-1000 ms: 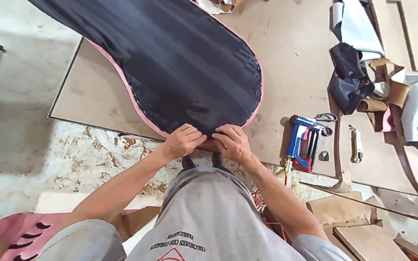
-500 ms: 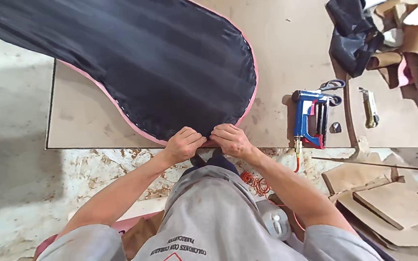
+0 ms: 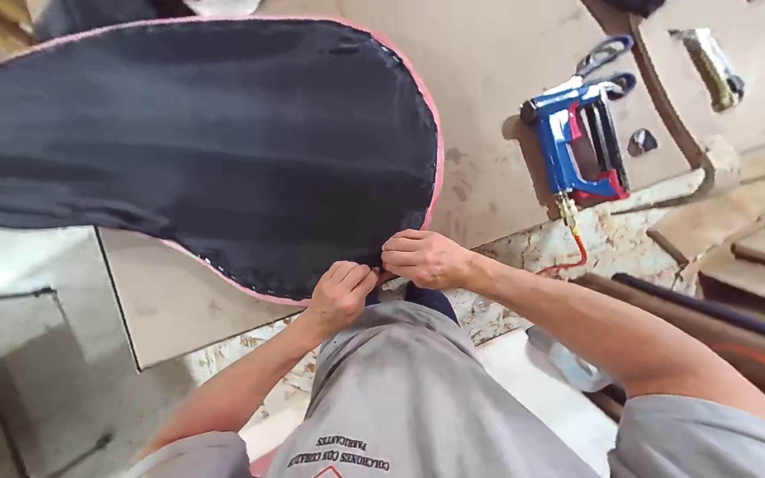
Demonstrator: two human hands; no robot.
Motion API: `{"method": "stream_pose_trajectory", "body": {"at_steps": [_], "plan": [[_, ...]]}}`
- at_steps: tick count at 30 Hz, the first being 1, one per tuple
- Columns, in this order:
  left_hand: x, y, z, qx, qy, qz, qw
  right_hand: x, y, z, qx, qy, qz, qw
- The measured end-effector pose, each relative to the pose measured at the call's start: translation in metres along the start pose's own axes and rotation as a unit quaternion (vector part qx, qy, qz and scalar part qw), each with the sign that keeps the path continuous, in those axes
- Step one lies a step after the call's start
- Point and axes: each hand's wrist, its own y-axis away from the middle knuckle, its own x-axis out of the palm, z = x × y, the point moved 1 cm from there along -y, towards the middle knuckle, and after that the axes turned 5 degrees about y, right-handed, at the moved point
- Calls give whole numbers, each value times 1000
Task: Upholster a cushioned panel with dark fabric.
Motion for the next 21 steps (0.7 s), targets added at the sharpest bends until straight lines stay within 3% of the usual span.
{"method": "stream_pose_trajectory", "body": {"at_steps": [8,18,21], "plan": [[-48,-34,26,117,0,268,956,3,2,27,110,75,-16,991],[-54,-68,52,209,61,387,896,11,21,59,267,105,-38,957],[-56,-79,58,232,76,431,869,-7,25,58,304,106,-54,945]]}}
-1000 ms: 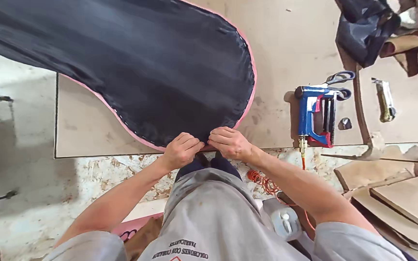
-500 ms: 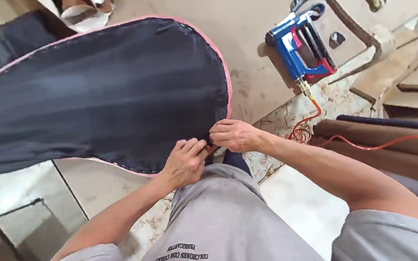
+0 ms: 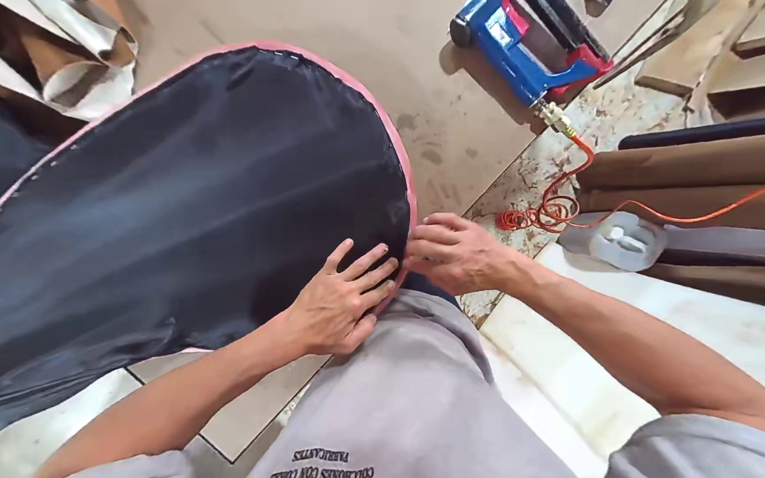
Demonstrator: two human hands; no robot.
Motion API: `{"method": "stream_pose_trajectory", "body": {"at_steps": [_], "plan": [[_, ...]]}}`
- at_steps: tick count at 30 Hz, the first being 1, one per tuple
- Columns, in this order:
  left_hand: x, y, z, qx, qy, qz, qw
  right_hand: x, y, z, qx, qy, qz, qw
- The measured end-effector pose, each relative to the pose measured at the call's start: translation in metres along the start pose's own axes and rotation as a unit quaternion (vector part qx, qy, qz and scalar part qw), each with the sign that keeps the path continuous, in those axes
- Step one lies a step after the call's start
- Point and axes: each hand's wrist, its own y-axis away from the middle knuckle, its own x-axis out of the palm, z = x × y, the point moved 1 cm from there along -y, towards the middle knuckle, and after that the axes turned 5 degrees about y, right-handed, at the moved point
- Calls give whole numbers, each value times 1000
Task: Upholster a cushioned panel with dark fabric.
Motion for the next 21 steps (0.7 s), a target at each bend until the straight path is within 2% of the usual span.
{"method": "stream_pose_trajectory", "body": {"at_steps": [2,4,6,9,13,15,16,19,21], "plan": [[-8,-4,5,19,-6,26,999,-32,0,-38,142,62,-41,987],[-16,-8,10,35,-14,57,998,-61,-7,-98,349,129,35,928],[-25,-12,14,53,-20,90,994,-60,-11,-152,483,149,99,857],[-34,-17,20,79,-23,125,989,-47,-23,-200,565,151,137,799],[-34,-18,25,101,-12,126,987,-59,-38,-229,597,120,163,776],[-32,-18,27,106,-7,118,987,-85,-39,-212,621,124,166,756],[-32,-18,28,108,-6,114,988,-103,-40,-189,626,129,175,749],[-32,-18,32,112,12,119,987,-135,-15,-74,596,44,151,787],[-30,-17,33,116,26,113,986,-129,12,13,577,-45,95,810]]}}
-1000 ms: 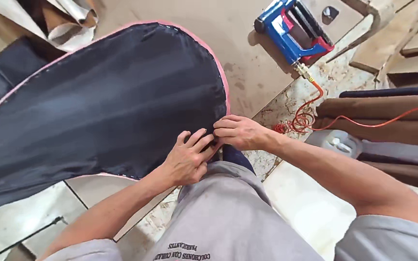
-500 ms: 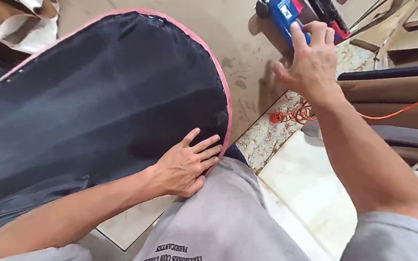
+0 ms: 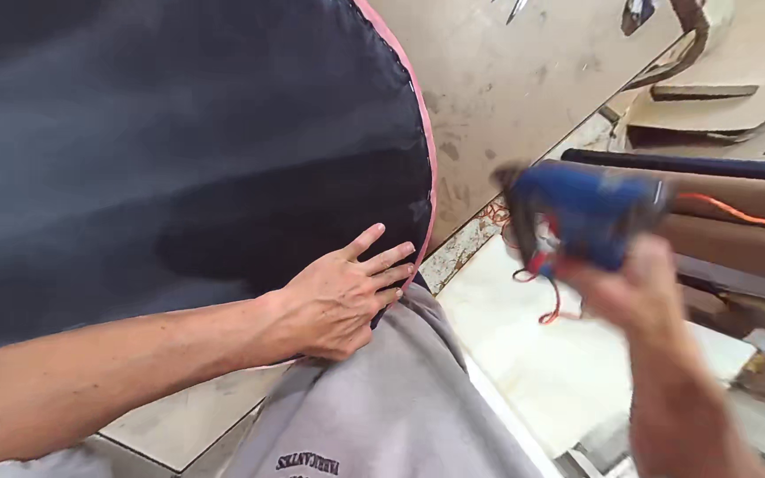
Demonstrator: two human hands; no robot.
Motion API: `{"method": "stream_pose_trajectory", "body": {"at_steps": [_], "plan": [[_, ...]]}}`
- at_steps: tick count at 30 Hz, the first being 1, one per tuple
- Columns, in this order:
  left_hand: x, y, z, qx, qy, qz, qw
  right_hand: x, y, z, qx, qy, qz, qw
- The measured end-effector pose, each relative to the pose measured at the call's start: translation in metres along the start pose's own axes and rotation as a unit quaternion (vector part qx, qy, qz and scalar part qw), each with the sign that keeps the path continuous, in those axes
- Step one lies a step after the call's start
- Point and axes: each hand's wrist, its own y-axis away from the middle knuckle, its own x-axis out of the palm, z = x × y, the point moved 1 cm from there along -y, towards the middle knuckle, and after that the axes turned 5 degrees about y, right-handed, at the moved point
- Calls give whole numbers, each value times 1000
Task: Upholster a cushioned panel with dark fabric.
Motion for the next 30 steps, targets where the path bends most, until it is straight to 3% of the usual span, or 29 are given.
{"method": "stream_pose_trajectory", "body": {"at_steps": [3,6,22,27,29,30], "plan": [[3,0,3,8,0,-15,1000,46,85,29,-35,-60,9,998],[4,0,2,15,-8,-16,1000,71,108,49,-60,-33,38,997],[3,-3,1,3,-13,-4,1000,74,90,58,-90,54,76,992],[4,-2,-1,-17,-1,-19,1000,34,86,32,-27,69,3,997],[4,2,-1,-27,24,-65,997,10,68,20,-3,75,-34,997],[6,8,-2,-37,45,-124,991,1,52,13,-11,62,-43,997]]}}
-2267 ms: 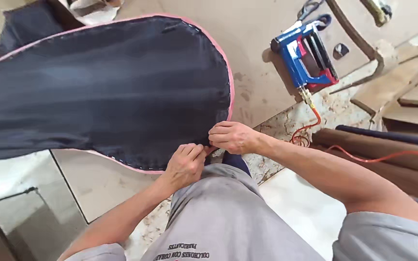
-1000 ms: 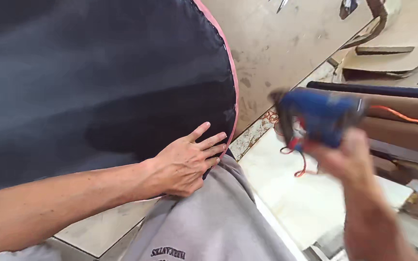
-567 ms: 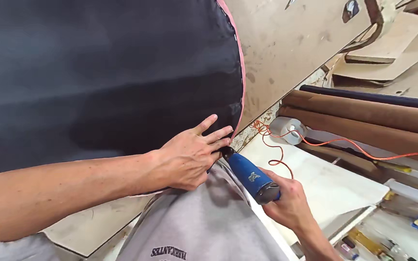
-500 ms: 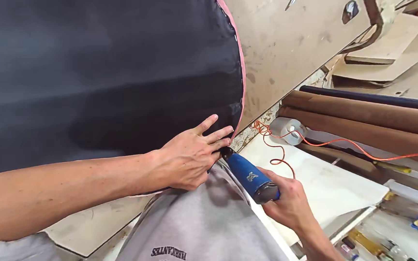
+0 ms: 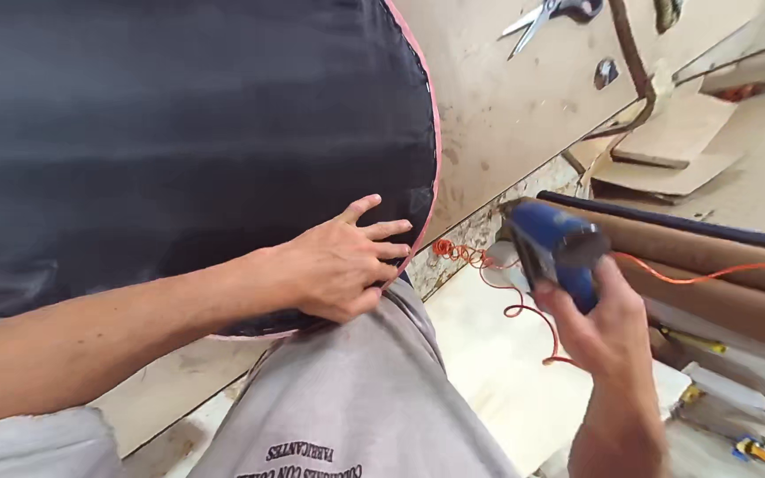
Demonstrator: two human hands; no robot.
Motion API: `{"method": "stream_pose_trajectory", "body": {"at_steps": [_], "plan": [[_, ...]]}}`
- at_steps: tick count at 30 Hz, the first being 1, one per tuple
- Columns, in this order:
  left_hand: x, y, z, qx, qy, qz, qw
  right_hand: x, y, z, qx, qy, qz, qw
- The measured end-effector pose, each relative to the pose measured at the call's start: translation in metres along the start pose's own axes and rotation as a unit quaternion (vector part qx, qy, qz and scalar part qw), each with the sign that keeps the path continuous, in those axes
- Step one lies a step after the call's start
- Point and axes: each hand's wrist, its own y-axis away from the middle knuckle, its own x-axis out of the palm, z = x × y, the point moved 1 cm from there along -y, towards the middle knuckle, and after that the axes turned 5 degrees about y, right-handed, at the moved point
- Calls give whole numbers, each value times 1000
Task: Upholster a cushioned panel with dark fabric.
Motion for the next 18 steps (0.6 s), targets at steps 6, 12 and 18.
{"method": "stream_pose_trajectory", "body": {"at_steps": [6,12,18], "plan": [[21,56,-33,-209,109,-357,904,36,-152,-29,-47,11,-13,999],[55,0,-63,-363,43,-448,816,59,-224,4,-274,145,-35,950],[75,-84,-80,-459,-28,-517,722,76,-198,60,-676,-1,133,725]]}}
